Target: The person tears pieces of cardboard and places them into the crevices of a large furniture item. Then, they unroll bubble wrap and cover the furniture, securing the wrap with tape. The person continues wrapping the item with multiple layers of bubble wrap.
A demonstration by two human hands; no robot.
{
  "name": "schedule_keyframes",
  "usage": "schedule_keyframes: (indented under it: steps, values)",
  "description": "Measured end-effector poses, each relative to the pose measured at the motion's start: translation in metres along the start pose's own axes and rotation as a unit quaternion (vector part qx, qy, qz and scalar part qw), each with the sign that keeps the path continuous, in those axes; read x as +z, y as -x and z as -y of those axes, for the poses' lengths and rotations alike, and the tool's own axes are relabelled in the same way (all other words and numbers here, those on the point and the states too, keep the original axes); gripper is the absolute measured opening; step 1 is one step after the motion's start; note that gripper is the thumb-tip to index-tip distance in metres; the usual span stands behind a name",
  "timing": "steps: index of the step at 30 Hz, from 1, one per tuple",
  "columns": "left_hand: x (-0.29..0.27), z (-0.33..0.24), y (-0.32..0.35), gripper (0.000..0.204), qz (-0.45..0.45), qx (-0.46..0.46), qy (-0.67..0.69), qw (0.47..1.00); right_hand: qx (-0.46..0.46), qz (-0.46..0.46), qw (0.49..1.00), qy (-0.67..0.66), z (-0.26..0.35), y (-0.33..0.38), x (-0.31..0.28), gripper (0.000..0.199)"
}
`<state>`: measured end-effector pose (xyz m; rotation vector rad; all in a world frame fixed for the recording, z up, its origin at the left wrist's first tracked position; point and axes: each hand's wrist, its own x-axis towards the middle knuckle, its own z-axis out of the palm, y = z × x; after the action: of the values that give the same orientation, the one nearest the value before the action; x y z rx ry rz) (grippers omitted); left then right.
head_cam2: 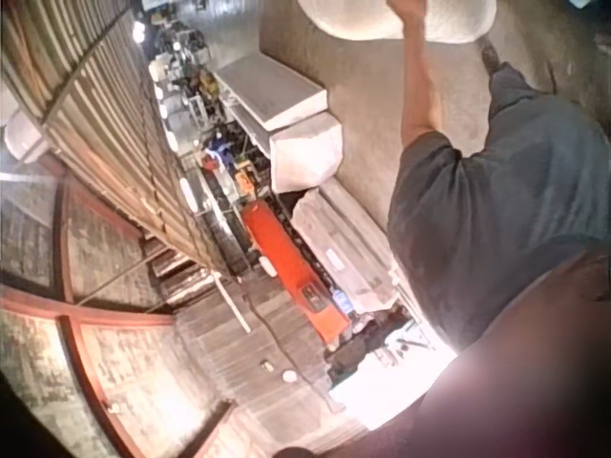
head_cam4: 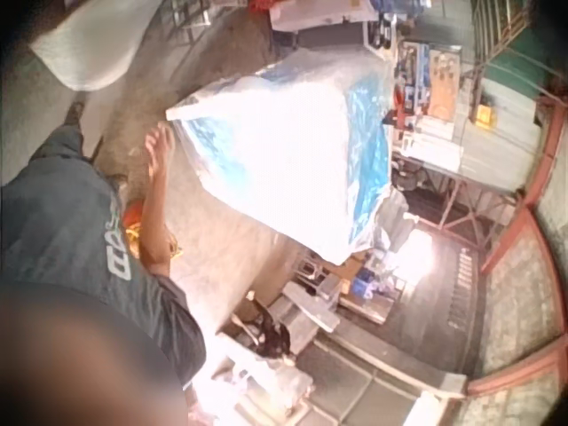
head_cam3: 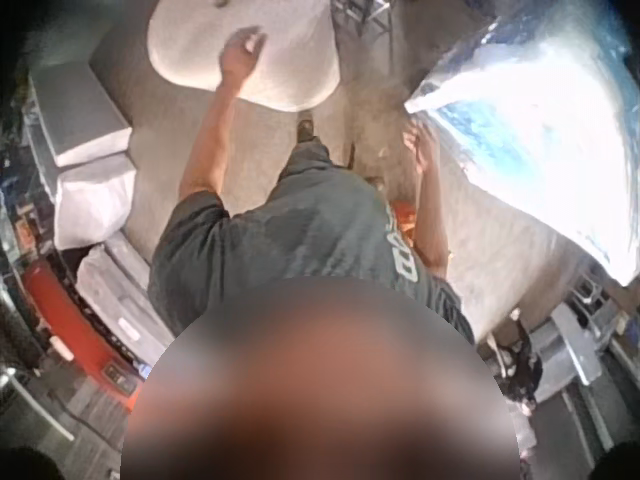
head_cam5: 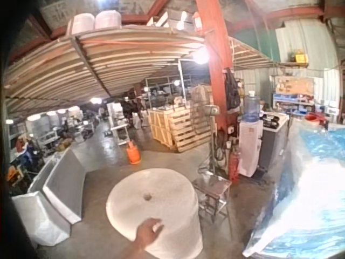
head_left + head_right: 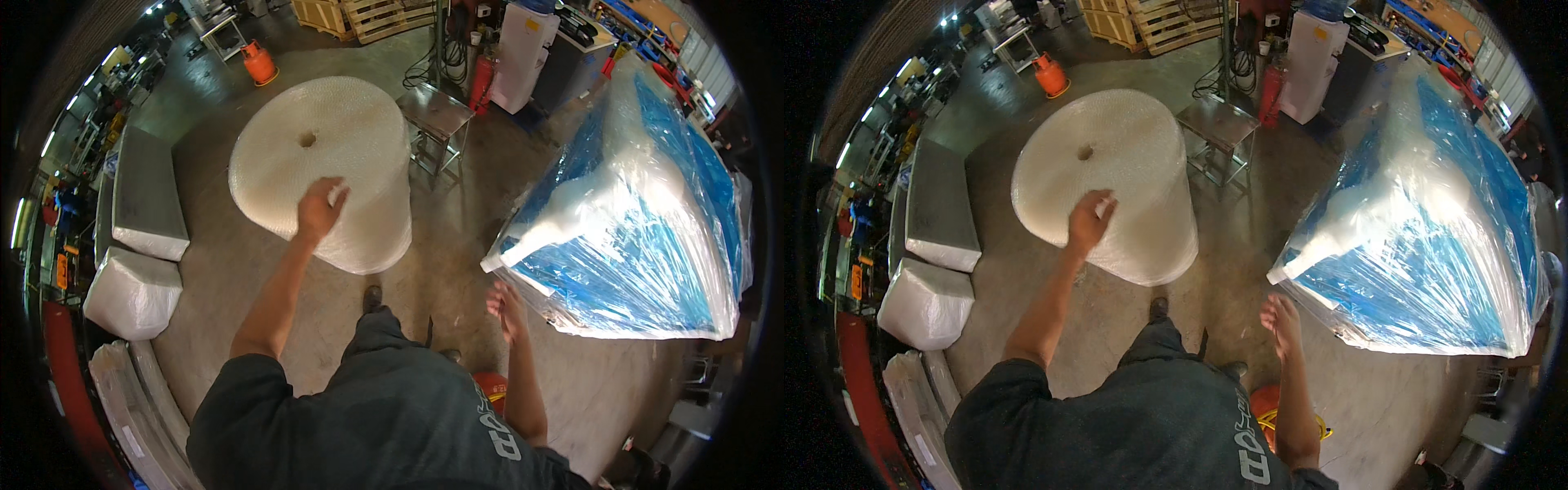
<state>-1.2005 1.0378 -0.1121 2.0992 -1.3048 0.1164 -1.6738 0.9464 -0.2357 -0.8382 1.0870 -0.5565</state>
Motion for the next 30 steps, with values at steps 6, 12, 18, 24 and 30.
schedule_keyframes:
  steps: [6, 12, 18, 24, 30]
  values:
    - [0.002, 0.130, -0.111, 0.063, 0.092, -0.026, -0.115, 0.989, -0.054, -0.003, 0.996, 0.078, 0.073, -0.196, 0.184, 0.052]
    - [-0.005, 0.217, -0.111, 0.077, 0.177, -0.059, -0.152, 0.971, -0.237, -0.022, 0.965, 0.106, 0.077, -0.350, 0.361, 0.058]
    - [-0.045, 0.277, -0.114, 0.091, 0.221, -0.053, -0.258, 0.939, -0.323, -0.061, 0.926, 0.186, -0.004, -0.269, 0.422, 0.044]
    - [-0.062, 0.281, -0.104, 0.082, 0.196, 0.319, -0.093, 0.923, -0.125, 0.065, 0.956, 0.256, -0.024, -0.146, 0.376, 0.051]
    - [-0.080, 0.267, -0.048, 0.073, 0.302, 0.114, -0.230, 0.918, -0.134, 0.082, 0.981, 0.118, -0.093, -0.065, 0.361, 0.055]
